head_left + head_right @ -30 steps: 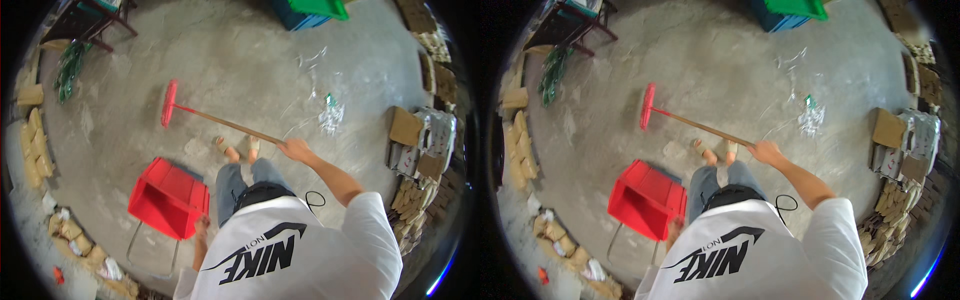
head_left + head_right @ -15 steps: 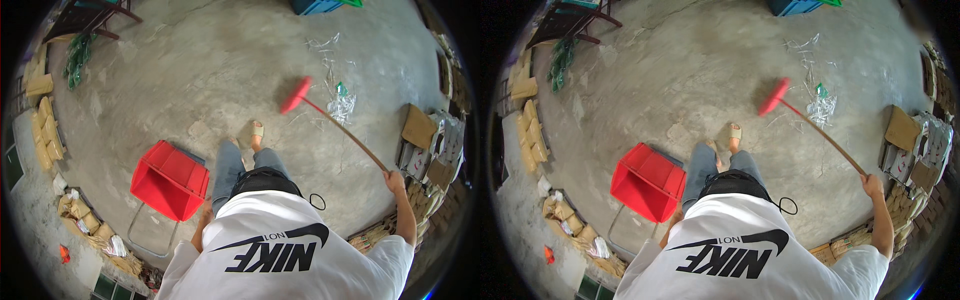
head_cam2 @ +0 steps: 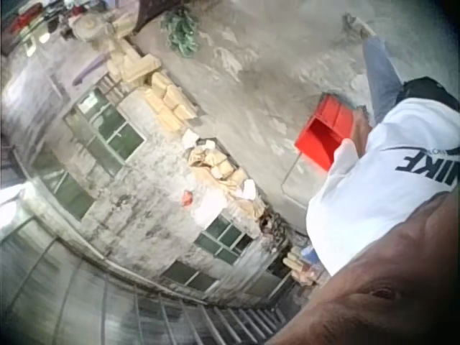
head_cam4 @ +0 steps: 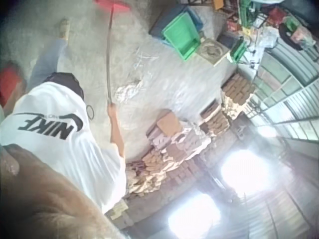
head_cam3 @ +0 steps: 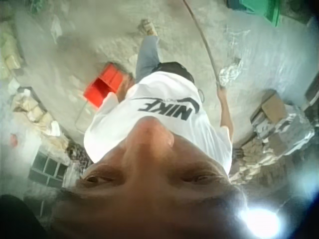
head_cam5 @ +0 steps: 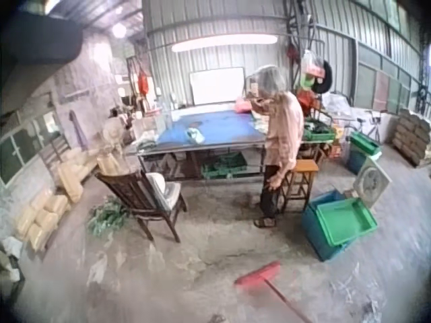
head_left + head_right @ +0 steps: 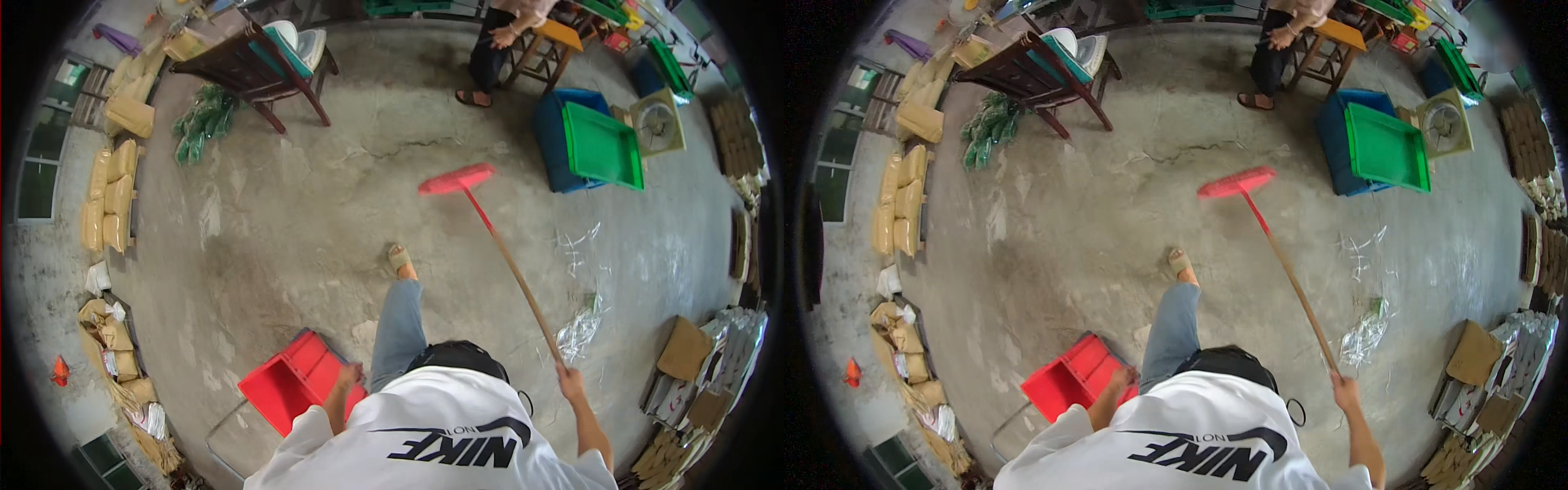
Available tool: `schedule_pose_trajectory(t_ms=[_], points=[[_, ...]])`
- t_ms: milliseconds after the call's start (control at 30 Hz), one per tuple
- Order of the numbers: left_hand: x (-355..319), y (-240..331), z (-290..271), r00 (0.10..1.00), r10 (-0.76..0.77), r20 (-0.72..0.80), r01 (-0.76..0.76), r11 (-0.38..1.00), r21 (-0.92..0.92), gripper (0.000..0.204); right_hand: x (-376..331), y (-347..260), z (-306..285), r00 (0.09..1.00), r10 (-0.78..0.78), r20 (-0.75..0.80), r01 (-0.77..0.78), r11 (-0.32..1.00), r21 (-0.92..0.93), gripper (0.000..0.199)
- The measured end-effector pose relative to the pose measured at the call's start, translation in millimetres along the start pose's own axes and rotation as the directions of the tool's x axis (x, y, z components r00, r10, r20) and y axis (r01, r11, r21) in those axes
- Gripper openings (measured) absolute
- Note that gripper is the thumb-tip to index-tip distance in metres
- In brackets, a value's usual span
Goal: The person sweeps the workshop floor using a broom, picks up a dustpan, and sweeps the collected debris into the dustpan with the broom.
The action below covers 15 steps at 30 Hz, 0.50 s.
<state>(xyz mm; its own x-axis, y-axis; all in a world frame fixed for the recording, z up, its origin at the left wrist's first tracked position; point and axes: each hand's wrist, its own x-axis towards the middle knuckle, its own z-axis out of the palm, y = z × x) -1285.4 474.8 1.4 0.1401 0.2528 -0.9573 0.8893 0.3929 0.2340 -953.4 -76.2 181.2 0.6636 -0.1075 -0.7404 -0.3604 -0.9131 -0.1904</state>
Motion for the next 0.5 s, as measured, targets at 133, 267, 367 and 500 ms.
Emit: schedule_pose_trajectory(t_ms=[133, 267, 367, 500], points=[[21.3, 206.2, -43.1, 0.953, 0.171, -0.249, -0.179, 0.984, -0.007, 0.066, 82.2, -181.9, 8.4, 1.000, -0.013, 0.016, 0.010, 0.986, 0.164, 0.061], [-23.3, 489.7, -80.6, 0.779, 0.471, -0.414, -0.487, 0.870, 0.073, 0.082, 173.4, -344.2, -15.9, 0.998, -0.063, 0.005, 0.061, 0.980, 0.190, 0.064], [-40.2, 656.6, -159.2, 0.489, 0.654, -0.577, -0.758, 0.646, 0.089, 0.078, 256.8, -481.1, -13.1, 0.980, -0.198, -0.015, 0.197, 0.956, 0.218, 0.063], [-63.4, 845.5, -212.0, 0.035, 0.855, -0.518, -0.783, 0.346, 0.518, 0.070, 359.4, -657.6, -10.5, 0.981, -0.193, 0.033, 0.183, 0.963, 0.198, 0.062]])
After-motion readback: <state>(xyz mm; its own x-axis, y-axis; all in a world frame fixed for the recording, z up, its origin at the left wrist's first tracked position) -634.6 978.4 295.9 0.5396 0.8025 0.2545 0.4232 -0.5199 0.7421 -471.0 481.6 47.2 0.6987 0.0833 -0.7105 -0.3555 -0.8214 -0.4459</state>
